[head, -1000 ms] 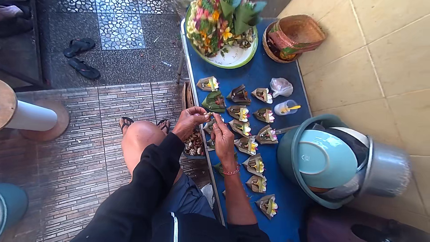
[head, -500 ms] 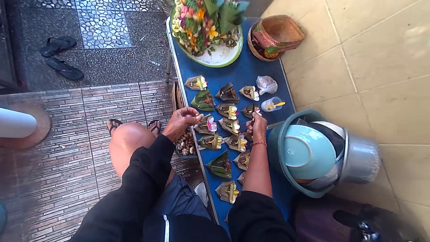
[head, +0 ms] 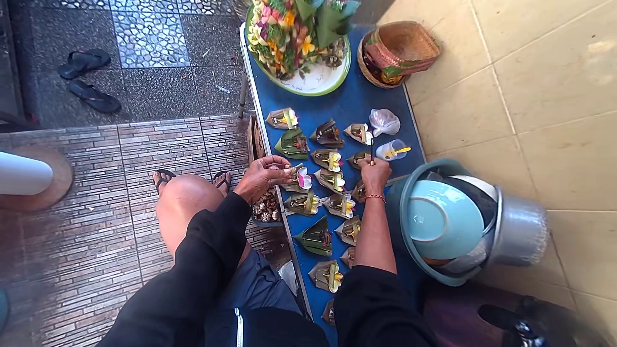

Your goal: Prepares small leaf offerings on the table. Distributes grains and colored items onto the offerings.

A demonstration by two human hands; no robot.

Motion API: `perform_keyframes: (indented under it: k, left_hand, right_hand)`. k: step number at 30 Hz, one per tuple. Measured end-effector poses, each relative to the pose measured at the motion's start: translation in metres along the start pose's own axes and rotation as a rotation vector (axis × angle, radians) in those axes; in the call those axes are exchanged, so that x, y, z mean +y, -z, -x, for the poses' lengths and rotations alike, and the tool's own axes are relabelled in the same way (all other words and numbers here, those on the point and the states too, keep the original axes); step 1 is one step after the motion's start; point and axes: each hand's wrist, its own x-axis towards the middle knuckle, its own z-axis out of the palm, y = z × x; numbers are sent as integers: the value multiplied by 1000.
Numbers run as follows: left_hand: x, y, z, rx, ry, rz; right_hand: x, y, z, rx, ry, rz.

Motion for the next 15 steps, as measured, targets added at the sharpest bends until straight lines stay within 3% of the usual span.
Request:
perform_keyframes:
  k: [5,10,15]
  left_hand:
    - [0,0,0,-1,-4,-13]
    - [-1,0,-1,5,-17,3]
    - [3,1,4,19,-2,-2]
  right_hand:
    - [-9,10,52,-1,124,-154]
    - [-52,-10,160,-369,386,-627]
    - [-74,-30,203,-312,442,-686]
